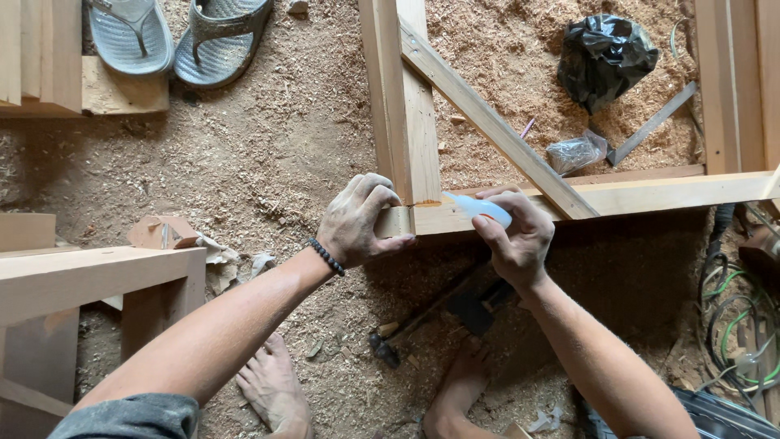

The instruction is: The person applies glue to wooden joints and uses an angle grinder to sand the frame. The person then assembles several wooden pieces to form a frame, hammering nails into the corners to secure them.

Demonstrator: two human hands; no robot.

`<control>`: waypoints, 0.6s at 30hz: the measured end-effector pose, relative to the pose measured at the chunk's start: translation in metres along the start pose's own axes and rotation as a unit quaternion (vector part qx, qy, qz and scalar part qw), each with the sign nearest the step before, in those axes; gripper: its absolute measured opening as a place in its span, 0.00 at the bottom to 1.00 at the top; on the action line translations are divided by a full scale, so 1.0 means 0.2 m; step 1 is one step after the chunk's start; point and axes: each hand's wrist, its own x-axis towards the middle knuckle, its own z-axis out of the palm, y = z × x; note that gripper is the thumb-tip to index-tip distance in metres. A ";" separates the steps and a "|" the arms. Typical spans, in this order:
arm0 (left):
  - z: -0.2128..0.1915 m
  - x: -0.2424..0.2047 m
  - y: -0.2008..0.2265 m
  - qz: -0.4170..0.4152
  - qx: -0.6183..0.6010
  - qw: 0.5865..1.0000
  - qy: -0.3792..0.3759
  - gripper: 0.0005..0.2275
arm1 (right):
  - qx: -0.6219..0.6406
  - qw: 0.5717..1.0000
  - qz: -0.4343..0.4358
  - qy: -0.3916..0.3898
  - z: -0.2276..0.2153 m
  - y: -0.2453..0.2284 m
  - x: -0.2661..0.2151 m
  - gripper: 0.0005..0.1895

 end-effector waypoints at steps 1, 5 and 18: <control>0.00 0.00 0.00 0.000 0.000 1.000 0.001 0.22 | 0.000 1.000 -0.001 0.000 0.00 0.04 -0.02 0.14; 0.00 0.00 0.00 0.005 0.004 1.000 0.001 0.22 | 0.101 0.991 0.086 -0.008 0.07 -0.07 0.03 0.16; 0.02 -0.01 0.00 0.015 0.023 0.999 0.018 0.22 | -0.120 0.990 -0.054 -0.041 0.15 -0.11 0.12 0.12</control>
